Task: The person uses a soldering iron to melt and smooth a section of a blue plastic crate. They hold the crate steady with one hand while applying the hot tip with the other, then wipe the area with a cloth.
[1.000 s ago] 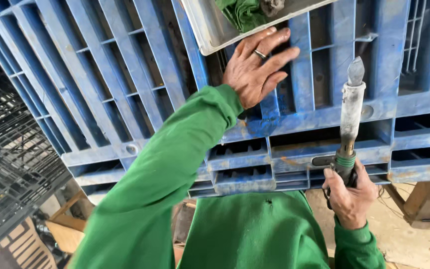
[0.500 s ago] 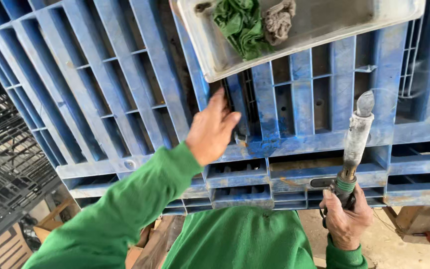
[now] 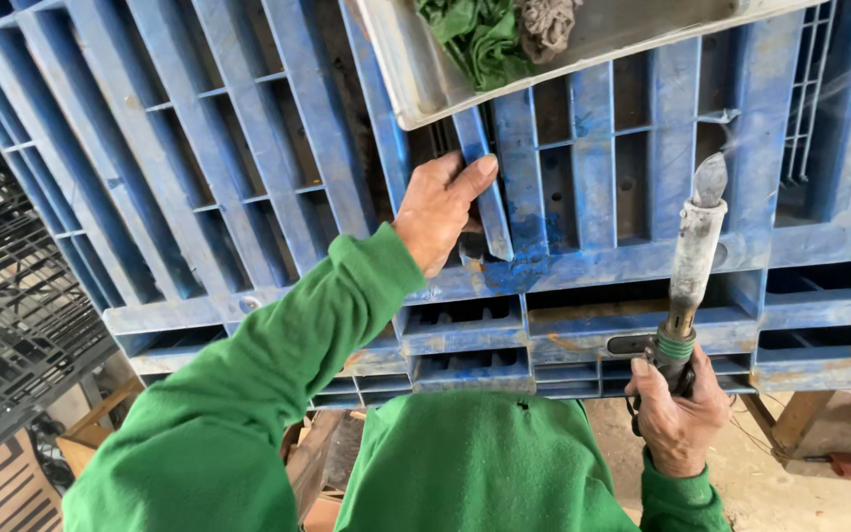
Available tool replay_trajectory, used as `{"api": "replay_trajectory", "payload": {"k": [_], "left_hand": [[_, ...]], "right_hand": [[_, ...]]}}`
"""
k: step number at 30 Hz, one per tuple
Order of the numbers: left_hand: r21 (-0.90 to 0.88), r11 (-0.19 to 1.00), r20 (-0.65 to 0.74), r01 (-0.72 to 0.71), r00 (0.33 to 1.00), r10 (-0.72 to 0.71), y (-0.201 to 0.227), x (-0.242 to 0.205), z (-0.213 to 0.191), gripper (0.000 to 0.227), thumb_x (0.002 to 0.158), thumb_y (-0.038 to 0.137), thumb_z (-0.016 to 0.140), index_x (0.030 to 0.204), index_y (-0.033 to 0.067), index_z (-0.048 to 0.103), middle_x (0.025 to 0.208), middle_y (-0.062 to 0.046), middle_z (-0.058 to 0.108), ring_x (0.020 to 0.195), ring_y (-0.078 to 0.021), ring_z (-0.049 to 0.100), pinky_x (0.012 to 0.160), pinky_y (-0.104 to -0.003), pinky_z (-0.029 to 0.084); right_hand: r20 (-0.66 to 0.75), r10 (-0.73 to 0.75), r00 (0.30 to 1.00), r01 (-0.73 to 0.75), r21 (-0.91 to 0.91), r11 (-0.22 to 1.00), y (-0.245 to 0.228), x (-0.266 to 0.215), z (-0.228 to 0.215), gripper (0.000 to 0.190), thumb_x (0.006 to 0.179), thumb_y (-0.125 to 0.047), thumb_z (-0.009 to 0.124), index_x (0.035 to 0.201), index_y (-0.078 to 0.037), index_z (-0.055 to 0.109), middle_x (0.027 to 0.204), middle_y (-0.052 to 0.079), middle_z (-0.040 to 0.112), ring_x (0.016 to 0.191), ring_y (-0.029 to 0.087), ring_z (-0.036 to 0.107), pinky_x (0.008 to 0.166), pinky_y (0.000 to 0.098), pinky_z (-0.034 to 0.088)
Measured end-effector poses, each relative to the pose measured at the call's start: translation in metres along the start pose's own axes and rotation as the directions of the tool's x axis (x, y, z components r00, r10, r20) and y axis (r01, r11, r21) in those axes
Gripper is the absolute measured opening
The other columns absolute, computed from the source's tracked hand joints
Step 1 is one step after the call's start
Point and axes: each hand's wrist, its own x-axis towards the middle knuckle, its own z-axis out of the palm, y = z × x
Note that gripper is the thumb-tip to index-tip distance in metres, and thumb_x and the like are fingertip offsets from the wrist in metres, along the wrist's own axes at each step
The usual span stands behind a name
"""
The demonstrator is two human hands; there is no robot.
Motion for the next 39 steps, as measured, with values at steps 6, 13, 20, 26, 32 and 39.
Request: {"api": "replay_trajectory", "payload": {"k": [6, 13, 20, 26, 32, 39], "left_hand": [[0.155, 0.982, -0.079, -0.109, 0.989, 0.122, -0.006, -0.003, -0.015, 0.039, 0.102, 0.038, 0.066, 0.095, 0.0003, 0.057, 0.079, -0.007, 0.054, 0.071, -0.0163, 0.05, 0.059, -0.037, 0.049], [0.342, 0.923, -0.278, -0.174, 0.92, 0.276, -0.029, 0.001, 0.006, 0.051, 0.099, 0.051, 0.054, 0.109, 0.0013, 0.055, 0.087, -0.016, 0.065, 0.078, -0.0324, 0.064, 0.073, -0.046, 0.052], [-0.046, 0.988, -0.355, 0.145, 0.922, -0.152, -0.013, 0.009, 0.024, 0.05, 0.088, 0.048, 0.065, 0.098, -0.0013, 0.064, 0.069, -0.014, 0.061, 0.05, -0.0253, 0.058, 0.047, -0.043, 0.053], [0.24, 0.97, -0.498, 0.038, 0.863, 0.089, -0.022, 0.015, 0.032, 0.056, 0.089, 0.053, 0.06, 0.083, -0.0023, 0.066, 0.056, -0.013, 0.064, 0.042, -0.0267, 0.064, 0.042, -0.041, 0.054], [0.181, 0.983, -0.548, 0.04, 0.834, 0.067, -0.022, 0.02, 0.044, 0.05, 0.088, 0.049, 0.064, 0.086, -0.0012, 0.064, 0.058, -0.012, 0.063, 0.04, -0.0246, 0.061, 0.036, -0.042, 0.051], [0.083, 0.994, -0.475, 0.076, 0.88, -0.027, -0.015, 0.008, 0.037, 0.047, 0.094, 0.046, 0.063, 0.1, -0.0005, 0.061, 0.054, -0.006, 0.053, 0.037, -0.0186, 0.05, 0.03, -0.037, 0.044]], "right_hand": [[-0.001, -0.044, 0.999, 0.044, -0.003, 0.999, -0.01, -0.003, 0.003, 0.036, 0.098, -0.006, 0.072, 0.13, 0.007, 0.061, 0.086, 0.003, 0.066, 0.066, 0.008, 0.061, 0.062, 0.0235, 0.05], [-0.006, -0.073, 0.997, 0.072, -0.061, 0.996, -0.017, -0.007, 0.007, 0.03, 0.1, -0.008, 0.072, 0.125, 0.006, 0.062, 0.086, 0.004, 0.066, 0.067, 0.009, 0.061, 0.06, 0.0239, 0.049], [-0.011, -0.102, 0.995, 0.102, -0.052, 0.993, -0.016, -0.01, 0.007, 0.031, 0.101, -0.008, 0.072, 0.127, 0.006, 0.063, 0.085, 0.003, 0.066, 0.065, 0.008, 0.06, 0.06, 0.0235, 0.048], [-0.03, -0.113, 0.993, 0.111, -0.06, 0.992, -0.011, -0.01, 0.005, 0.035, 0.1, -0.005, 0.073, 0.132, 0.007, 0.063, 0.087, 0.003, 0.067, 0.067, 0.008, 0.061, 0.06, 0.0234, 0.05], [-0.021, -0.16, 0.987, 0.159, -0.014, 0.987, -0.009, -0.01, -0.004, 0.043, 0.096, -0.005, 0.075, 0.136, 0.007, 0.062, 0.09, 0.003, 0.068, 0.066, 0.008, 0.061, 0.061, 0.0228, 0.05], [-0.009, -0.132, 0.991, 0.131, -0.042, 0.99, -0.009, -0.008, -0.01, 0.044, 0.095, -0.006, 0.075, 0.135, 0.007, 0.062, 0.086, 0.004, 0.068, 0.064, 0.008, 0.062, 0.06, 0.0236, 0.05]]}}
